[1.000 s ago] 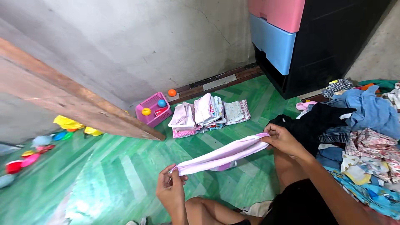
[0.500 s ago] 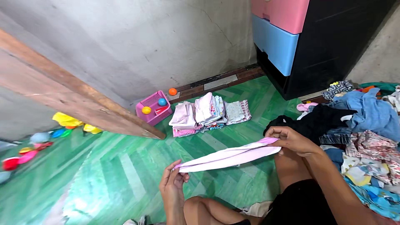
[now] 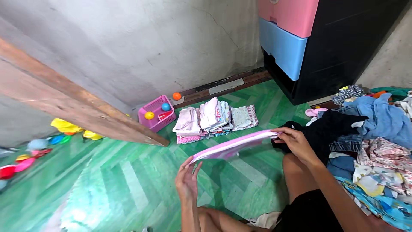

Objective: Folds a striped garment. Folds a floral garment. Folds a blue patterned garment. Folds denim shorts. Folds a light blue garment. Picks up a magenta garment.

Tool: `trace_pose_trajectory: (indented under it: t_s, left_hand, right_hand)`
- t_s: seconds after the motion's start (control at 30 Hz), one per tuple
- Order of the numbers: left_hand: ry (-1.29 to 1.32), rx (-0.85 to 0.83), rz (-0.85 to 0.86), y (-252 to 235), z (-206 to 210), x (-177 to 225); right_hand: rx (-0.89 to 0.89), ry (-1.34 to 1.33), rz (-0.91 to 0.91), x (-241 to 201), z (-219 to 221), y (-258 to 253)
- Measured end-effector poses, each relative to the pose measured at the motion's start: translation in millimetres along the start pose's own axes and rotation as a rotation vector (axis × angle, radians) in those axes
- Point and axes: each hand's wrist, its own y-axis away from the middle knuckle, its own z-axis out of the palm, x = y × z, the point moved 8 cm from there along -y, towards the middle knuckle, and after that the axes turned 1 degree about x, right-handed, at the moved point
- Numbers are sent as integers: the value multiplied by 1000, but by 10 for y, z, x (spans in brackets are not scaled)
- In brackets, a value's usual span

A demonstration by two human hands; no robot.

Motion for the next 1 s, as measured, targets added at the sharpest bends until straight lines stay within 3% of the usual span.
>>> trace_pose_trajectory:
  t_s: [0.13, 0.2, 0.33, 0.4, 0.47, 0.6, 0.67, 0.77, 0.87, 1.0]
  left_hand:
    - [-89, 124, -126, 155, -210, -393]
    - [-209, 195, -273, 220, -328, -798]
    - [-419, 220, -464, 379, -602, -1681]
    - [-449, 247, -519, 454, -698, -1934]
    - [-420, 323, -538, 531, -793, -2025]
    - [-331, 504, -485, 622, -986, -2040]
    - [-376, 493, -469, 651, -990, -2044]
    - [-644, 351, -408, 666, -870, -1997]
    - [-881, 216, -379, 699, -747, -1950]
    - [-799, 180, -397, 688, -741, -1995]
  right_hand:
    - [-162, 381, -148, 13, 55, 458]
    - [-262, 622, -58, 250, 199, 718]
    - [-681, 843, 374, 1105, 618, 1216]
    - [-998, 858, 497, 1418, 825, 1443]
    - [-1169, 769, 508, 1673, 985, 1518]
    - [-841, 878, 429, 1851, 993, 854]
    - [-761, 986, 376, 1921, 997, 505]
    - [-826, 1053, 314, 2170, 1038, 362]
    - [-863, 1134, 382, 2215, 993, 480]
    - [-976, 1171, 601, 2013, 876, 703]
